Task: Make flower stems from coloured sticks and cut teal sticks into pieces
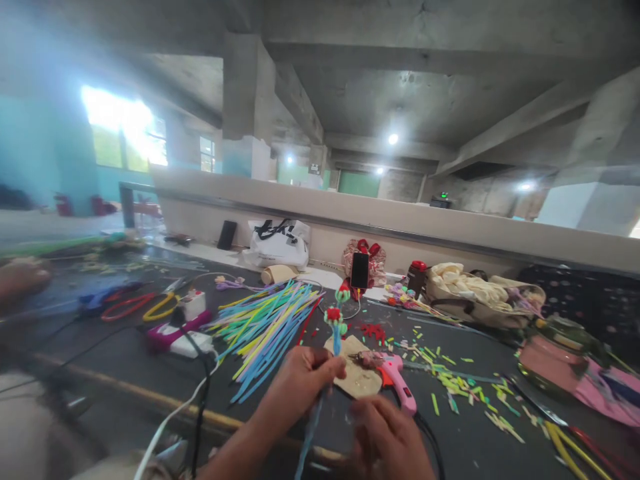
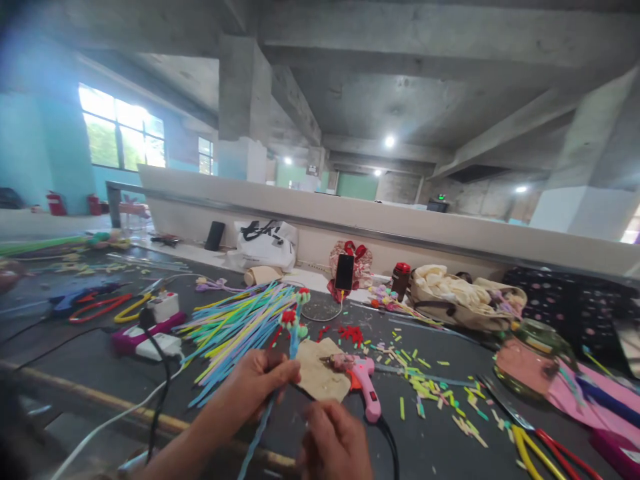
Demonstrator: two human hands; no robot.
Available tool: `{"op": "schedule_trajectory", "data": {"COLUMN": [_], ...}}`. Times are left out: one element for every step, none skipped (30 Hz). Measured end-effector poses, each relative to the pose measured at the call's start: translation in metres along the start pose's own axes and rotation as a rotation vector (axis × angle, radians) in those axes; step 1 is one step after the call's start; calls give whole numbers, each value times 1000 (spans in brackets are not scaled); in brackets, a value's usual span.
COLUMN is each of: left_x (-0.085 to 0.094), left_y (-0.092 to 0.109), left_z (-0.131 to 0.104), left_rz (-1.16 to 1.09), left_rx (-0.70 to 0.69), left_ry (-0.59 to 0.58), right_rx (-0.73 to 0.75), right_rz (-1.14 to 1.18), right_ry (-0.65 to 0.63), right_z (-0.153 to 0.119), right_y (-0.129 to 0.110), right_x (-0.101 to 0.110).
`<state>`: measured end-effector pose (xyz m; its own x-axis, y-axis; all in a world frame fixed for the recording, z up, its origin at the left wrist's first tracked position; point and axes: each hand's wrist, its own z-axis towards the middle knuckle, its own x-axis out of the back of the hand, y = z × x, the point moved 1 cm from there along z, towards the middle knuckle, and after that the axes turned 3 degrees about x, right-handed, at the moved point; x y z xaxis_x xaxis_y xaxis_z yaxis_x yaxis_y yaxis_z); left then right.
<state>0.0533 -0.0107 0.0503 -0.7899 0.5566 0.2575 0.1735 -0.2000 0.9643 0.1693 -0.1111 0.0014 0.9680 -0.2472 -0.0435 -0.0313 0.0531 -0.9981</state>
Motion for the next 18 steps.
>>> {"op": "schedule_trajectory", "data": {"left_x": [-5, -9, -11, -13, -14, -15, -16, -17, -18, -19, -20, -21, -22, -23, -23, -24, -25, -27], "left_y": [0, 0, 0, -1, -1, -1, -2, -2, -3, -4, -4, -5, -6, -7, -8, -9, -10, -10], "left_z": [-2, -3, -3, -4, -4, -4, -4, -5, -5, -5, -5, -5, -5, -4, -4, -4, -4, -4], "left_rz": [69, 143, 220, 298, 371, 437, 493, 534, 559, 572, 576, 571, 555, 526, 489, 445, 401, 364], "left_rx": [-29, -66, -101, -131, -152, -167, -176, -180, -183, -184, -185, -186, -188, -190, -191, -186, -178, -169], "left_ry": [-13, -11, 5, 32, 62, 85, 95, 94, 82, 71, 64, 56, 47, 26, -7, -48, -91, -124], "right_rx": [20, 40, 49, 51, 51, 46, 43, 53, 67, 84, 105, 127, 138, 135, 130, 124, 118, 112], "right_rz": [15, 40, 88, 138, 194, 252, 303, 340, 364, 377, 383, 386, 391, 397, 404, 398, 385, 364], "right_ry": [25, 58, 96, 118, 133, 138, 138, 144, 153, 164, 175, 180, 179, 177, 186, 202, 222, 241], "right_z": [10, 19, 27, 32, 36, 38, 39, 39, 39, 38, 37, 37, 37, 37, 38, 40, 41, 44], "right_y": [-1, -1, 0, 2, 4, 6, 8, 8, 8, 7, 5, 2, -1, -4, -7, -9, -11, -13], "right_x": [1, 1, 0, -1, -3, -5, -7, -8, -9, -9, -9, -9, -8, -8, -7, -6, -5, -3]}}
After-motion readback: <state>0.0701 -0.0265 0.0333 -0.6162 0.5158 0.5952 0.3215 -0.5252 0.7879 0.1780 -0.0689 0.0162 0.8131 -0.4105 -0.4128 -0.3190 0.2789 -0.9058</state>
